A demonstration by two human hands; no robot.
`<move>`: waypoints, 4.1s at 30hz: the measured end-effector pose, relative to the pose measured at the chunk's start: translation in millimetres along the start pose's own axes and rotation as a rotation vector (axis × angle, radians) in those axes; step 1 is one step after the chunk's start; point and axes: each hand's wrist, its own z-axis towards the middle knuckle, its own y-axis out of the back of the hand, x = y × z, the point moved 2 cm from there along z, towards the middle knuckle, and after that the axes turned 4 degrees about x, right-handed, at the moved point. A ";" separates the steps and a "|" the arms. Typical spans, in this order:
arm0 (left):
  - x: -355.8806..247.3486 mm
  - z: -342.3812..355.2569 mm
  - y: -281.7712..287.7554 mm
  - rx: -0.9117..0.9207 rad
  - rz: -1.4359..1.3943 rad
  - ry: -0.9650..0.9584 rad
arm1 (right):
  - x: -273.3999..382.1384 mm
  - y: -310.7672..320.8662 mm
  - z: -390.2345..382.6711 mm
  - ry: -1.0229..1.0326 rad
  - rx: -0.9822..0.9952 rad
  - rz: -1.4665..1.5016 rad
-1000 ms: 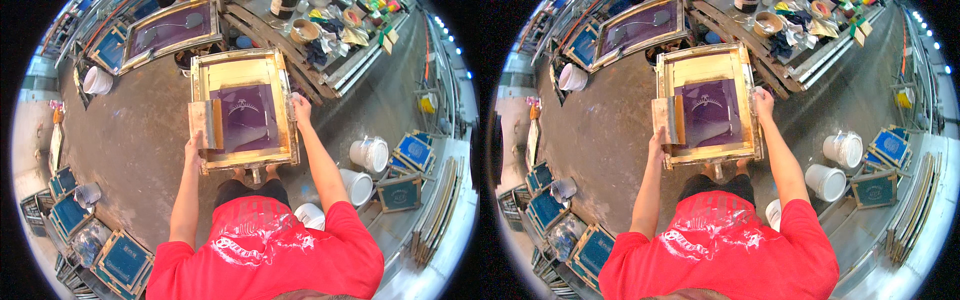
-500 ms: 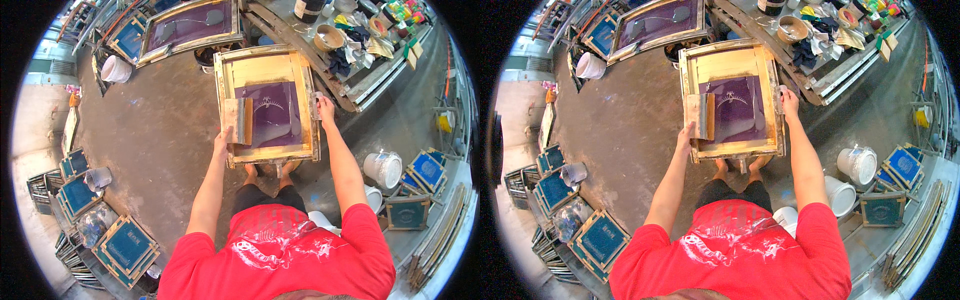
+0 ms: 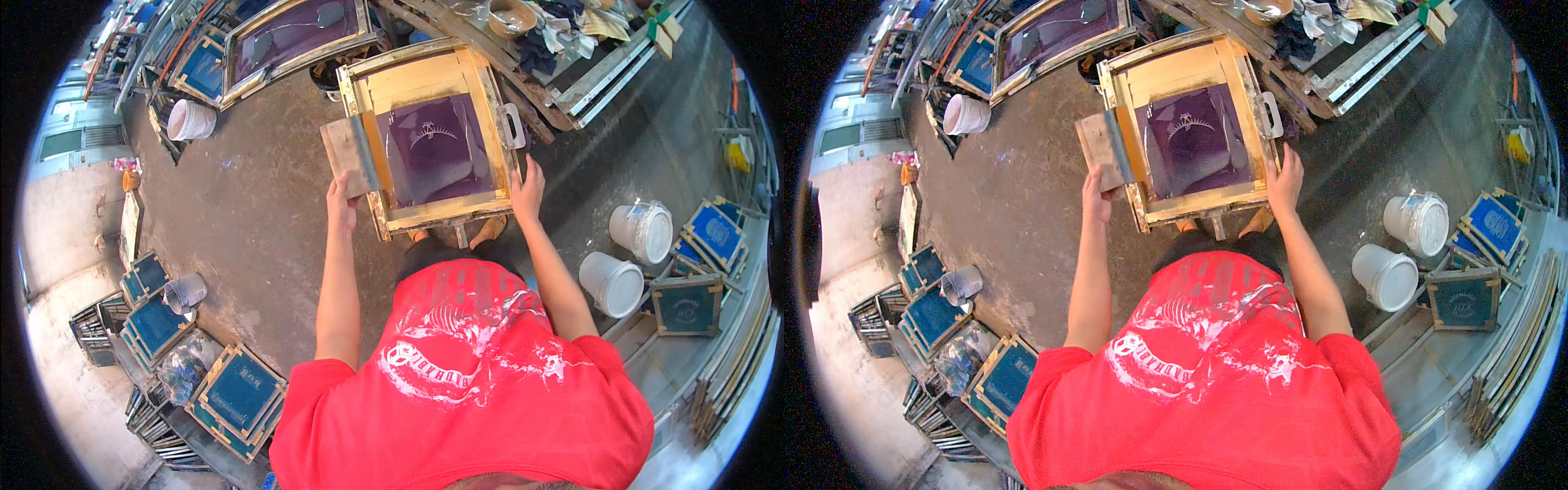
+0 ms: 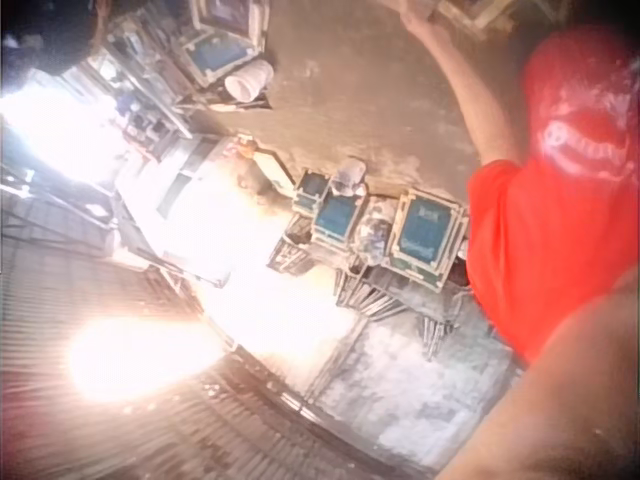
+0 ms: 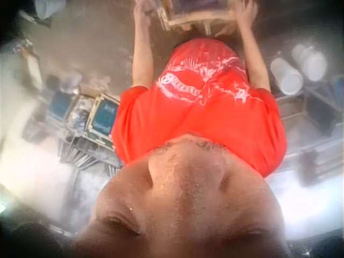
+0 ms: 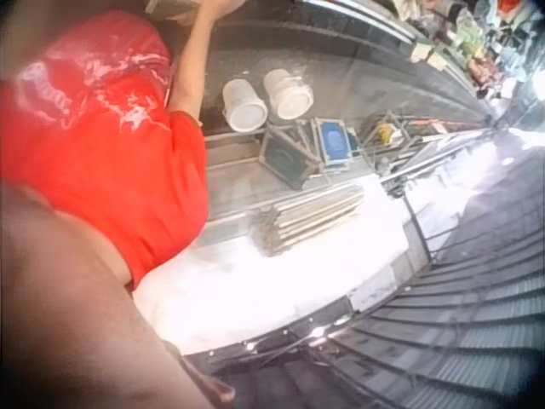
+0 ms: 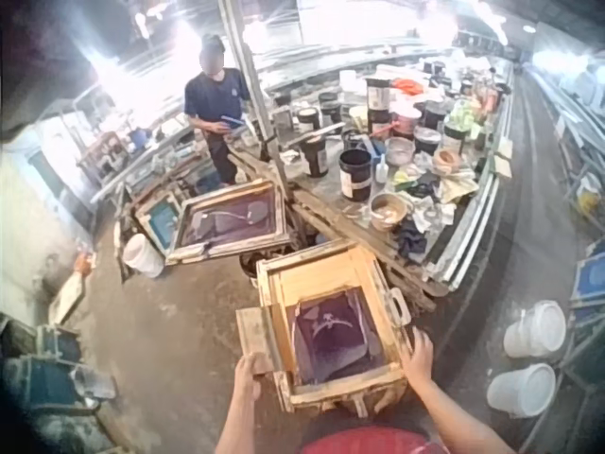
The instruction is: The person uses a squeegee to spread purple ink across a screen printing frame. They then pour a liquid from a plastic cup onto the squeegee and wipe it across the screen. Finally, they stir a beige liquid in a container and pour it onto the screen.
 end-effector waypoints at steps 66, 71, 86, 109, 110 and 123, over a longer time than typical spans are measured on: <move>88.9 -89.6 -153.4 0.415 1.633 -0.812 | -51.4 7.8 -68.7 0.020 0.370 0.291; 120.6 -132.3 -135.4 0.271 1.680 -0.859 | -54.0 9.4 -65.6 0.078 0.395 0.254; 55.1 -57.0 -91.4 -0.399 1.397 -0.119 | -63.0 24.5 -58.6 0.134 0.545 0.267; 107.8 -84.1 -158.6 0.308 1.675 -0.755 | -66.9 22.8 -60.6 0.177 0.512 0.255; 112.2 -92.5 -151.2 0.287 1.676 -0.763 | -64.4 23.6 -58.2 0.193 0.529 0.253; 74.5 -137.4 -127.6 0.228 1.603 -0.757 | -69.1 27.6 -55.9 0.246 0.563 0.189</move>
